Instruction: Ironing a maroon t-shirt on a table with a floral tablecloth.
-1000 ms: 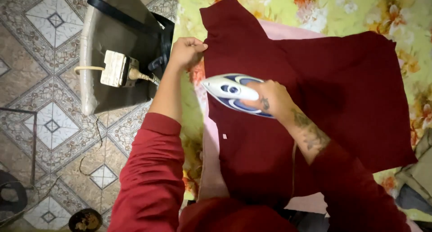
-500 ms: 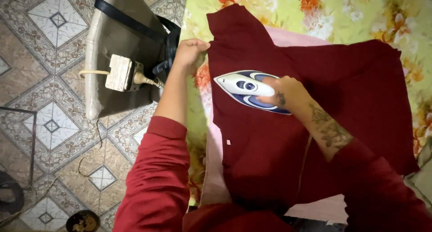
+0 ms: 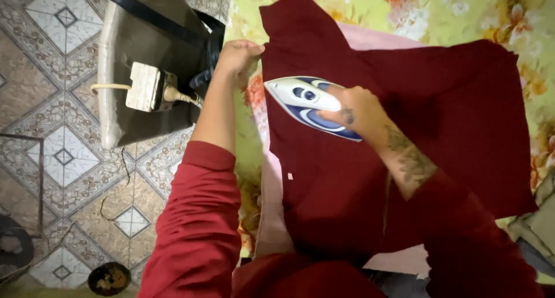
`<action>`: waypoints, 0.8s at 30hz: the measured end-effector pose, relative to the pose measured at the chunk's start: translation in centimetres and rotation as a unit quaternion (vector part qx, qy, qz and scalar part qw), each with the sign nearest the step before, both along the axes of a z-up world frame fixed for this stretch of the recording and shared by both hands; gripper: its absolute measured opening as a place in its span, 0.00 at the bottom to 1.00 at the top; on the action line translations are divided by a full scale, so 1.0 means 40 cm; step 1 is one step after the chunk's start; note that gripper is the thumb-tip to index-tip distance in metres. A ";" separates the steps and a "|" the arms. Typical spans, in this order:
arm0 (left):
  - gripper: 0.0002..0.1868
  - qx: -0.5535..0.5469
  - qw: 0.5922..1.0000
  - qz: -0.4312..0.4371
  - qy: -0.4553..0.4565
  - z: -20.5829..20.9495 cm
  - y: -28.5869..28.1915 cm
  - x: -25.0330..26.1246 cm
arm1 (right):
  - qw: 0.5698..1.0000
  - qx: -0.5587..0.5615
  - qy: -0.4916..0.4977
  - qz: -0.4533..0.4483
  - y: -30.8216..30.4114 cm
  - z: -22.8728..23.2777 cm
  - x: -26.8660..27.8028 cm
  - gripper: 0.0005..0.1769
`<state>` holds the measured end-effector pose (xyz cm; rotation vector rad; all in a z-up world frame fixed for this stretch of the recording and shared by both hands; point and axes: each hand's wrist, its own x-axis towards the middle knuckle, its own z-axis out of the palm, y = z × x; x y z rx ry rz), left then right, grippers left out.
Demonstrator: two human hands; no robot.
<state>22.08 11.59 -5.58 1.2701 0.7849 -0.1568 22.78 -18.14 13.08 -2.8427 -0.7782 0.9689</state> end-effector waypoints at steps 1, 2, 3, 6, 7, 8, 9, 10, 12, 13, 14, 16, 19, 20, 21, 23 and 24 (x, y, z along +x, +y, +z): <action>0.05 -0.055 0.998 0.010 -0.021 0.036 -0.007 -0.011 | 0.994 0.100 -0.024 0.025 -0.030 0.004 -0.006 0.29; 0.08 -0.109 0.993 0.019 -0.043 0.075 -0.009 -0.018 | 0.977 0.201 -0.050 0.047 -0.057 0.007 -0.011 0.33; 0.08 -0.108 0.993 0.017 -0.041 0.085 -0.016 -0.022 | 0.977 0.202 -0.048 0.044 -0.074 0.003 -0.012 0.33; 0.08 -0.020 0.999 0.012 -0.044 0.084 -0.034 -0.029 | 0.992 0.061 -0.035 0.103 -0.120 0.003 -0.022 0.33; 0.05 0.021 0.998 0.004 -0.059 0.064 -0.034 -0.031 | 0.989 0.086 0.005 0.118 -0.132 0.008 -0.032 0.29; 0.04 0.061 0.995 -0.004 -0.075 0.045 -0.035 -0.030 | 0.984 0.111 0.044 0.133 -0.145 0.016 -0.040 0.24; 0.04 0.060 0.995 -0.005 -0.074 0.041 -0.040 -0.037 | 0.984 0.110 0.045 0.132 -0.137 0.021 -0.052 0.24; 0.04 0.125 0.989 -0.021 -0.078 0.039 -0.043 -0.043 | 0.983 0.121 0.055 0.128 -0.127 0.026 -0.062 0.24; 0.05 0.189 0.978 -0.036 -0.081 0.053 -0.057 -0.064 | 0.981 0.132 0.066 0.124 -0.097 0.026 -0.087 0.25; 0.04 0.226 0.970 -0.052 -0.076 0.070 -0.070 -0.079 | 0.977 0.170 0.059 0.115 -0.077 0.021 -0.102 0.30; 0.05 0.264 0.959 -0.069 -0.073 0.088 -0.080 -0.087 | 0.971 0.210 0.049 0.107 -0.056 0.017 -0.112 0.34; 0.11 0.229 0.969 -0.030 -0.092 0.101 -0.097 -0.118 | 0.973 0.188 0.020 0.135 -0.012 0.004 -0.123 0.33; 0.15 0.212 0.963 0.049 -0.157 0.169 -0.142 -0.227 | 0.976 0.158 -0.005 0.152 -0.002 -0.015 -0.127 0.28; 0.13 0.230 0.947 0.092 -0.206 0.200 -0.162 -0.264 | 0.978 0.150 -0.005 0.145 -0.010 -0.018 -0.120 0.26; 0.13 0.227 0.947 0.087 -0.211 0.209 -0.181 -0.303 | 0.979 0.148 -0.009 0.139 -0.043 -0.024 -0.117 0.26; 0.14 0.335 0.921 0.036 -0.194 0.222 -0.219 -0.383 | 0.993 0.108 -0.004 0.039 -0.113 -0.037 -0.113 0.22; 0.14 0.334 0.921 0.032 -0.199 0.196 -0.231 -0.409 | 0.994 0.107 -0.009 0.034 -0.146 0.001 -0.124 0.22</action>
